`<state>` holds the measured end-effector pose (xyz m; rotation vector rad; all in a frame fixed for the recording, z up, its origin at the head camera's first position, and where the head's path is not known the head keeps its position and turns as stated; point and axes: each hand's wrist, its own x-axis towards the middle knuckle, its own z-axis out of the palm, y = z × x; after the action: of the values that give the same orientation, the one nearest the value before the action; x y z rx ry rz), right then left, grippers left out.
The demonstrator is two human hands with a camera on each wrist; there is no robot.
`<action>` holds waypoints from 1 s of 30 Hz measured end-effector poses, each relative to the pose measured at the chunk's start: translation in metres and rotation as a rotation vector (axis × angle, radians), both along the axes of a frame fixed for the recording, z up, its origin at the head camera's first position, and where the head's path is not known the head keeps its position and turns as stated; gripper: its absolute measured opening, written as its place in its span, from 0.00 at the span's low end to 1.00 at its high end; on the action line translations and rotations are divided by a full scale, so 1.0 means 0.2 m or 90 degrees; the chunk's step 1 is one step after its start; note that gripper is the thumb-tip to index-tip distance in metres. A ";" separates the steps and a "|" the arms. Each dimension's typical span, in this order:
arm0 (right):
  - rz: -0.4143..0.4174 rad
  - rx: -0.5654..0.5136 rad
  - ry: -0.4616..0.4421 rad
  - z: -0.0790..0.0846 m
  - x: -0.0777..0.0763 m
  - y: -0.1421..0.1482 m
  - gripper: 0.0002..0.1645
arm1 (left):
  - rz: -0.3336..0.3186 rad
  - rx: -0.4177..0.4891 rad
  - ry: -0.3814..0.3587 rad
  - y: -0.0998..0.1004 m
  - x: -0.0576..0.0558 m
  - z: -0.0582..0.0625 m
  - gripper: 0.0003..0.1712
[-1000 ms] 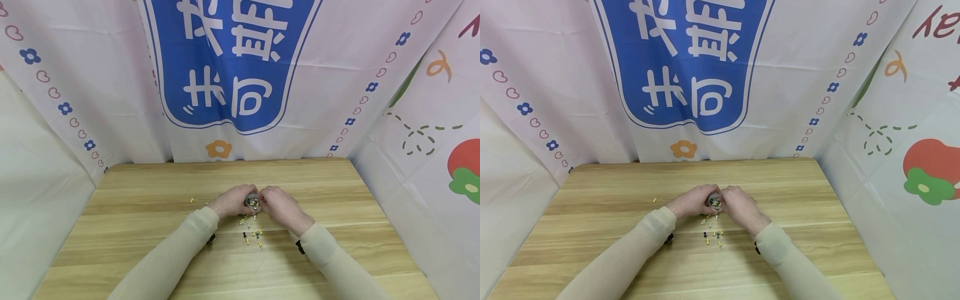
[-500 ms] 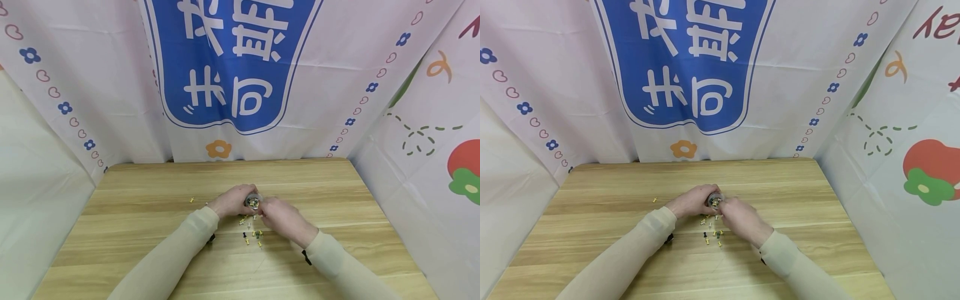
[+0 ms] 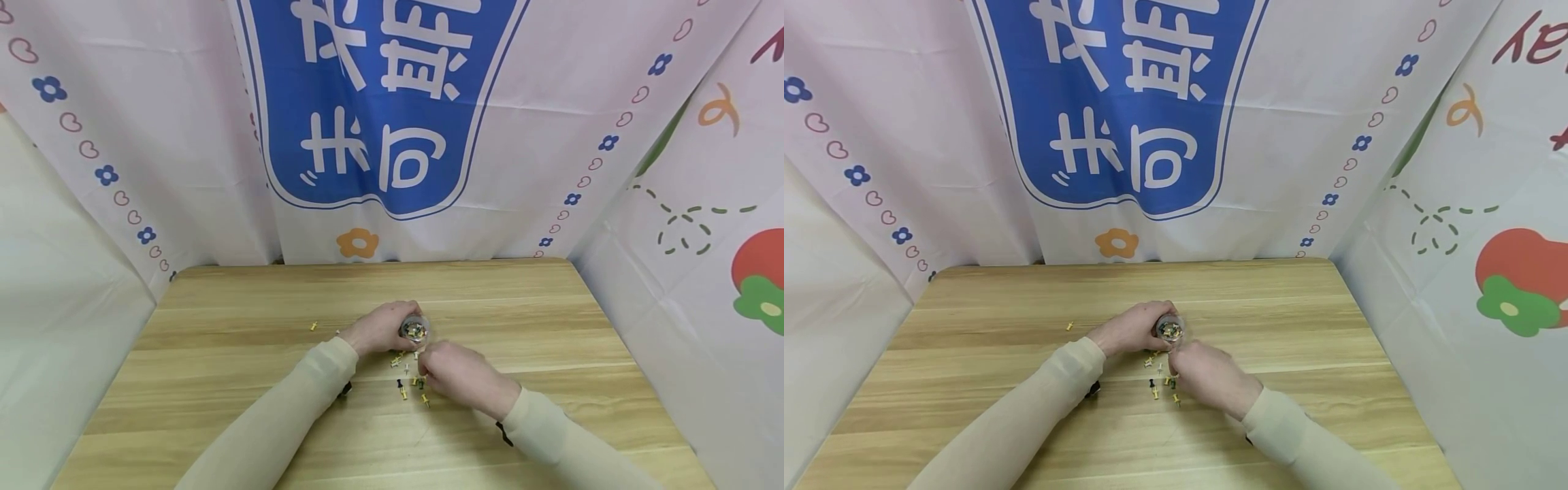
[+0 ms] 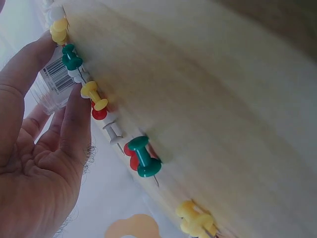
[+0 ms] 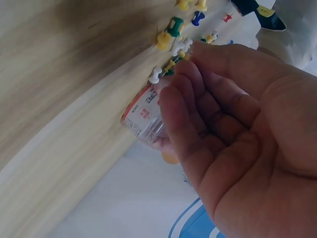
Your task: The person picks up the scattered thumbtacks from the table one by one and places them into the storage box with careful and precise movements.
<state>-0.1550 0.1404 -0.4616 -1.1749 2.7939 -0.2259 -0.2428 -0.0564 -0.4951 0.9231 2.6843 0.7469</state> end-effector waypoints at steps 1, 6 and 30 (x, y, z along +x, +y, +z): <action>0.004 0.001 -0.004 0.00 0.01 0.00 0.06 | 0.001 0.000 -0.001 0.00 0.00 0.00 0.33; 0.020 0.006 -0.025 0.01 0.04 -0.01 0.07 | 0.006 0.000 -0.010 0.00 0.00 0.00 0.32; 0.019 0.038 -0.026 -0.04 0.10 -0.04 0.10 | 0.003 -0.001 -0.013 0.00 -0.01 0.00 0.32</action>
<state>-0.1342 0.1331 -0.4697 -1.1829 2.7263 -0.1620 -0.2439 -0.0574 -0.4958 0.9032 2.6703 0.7510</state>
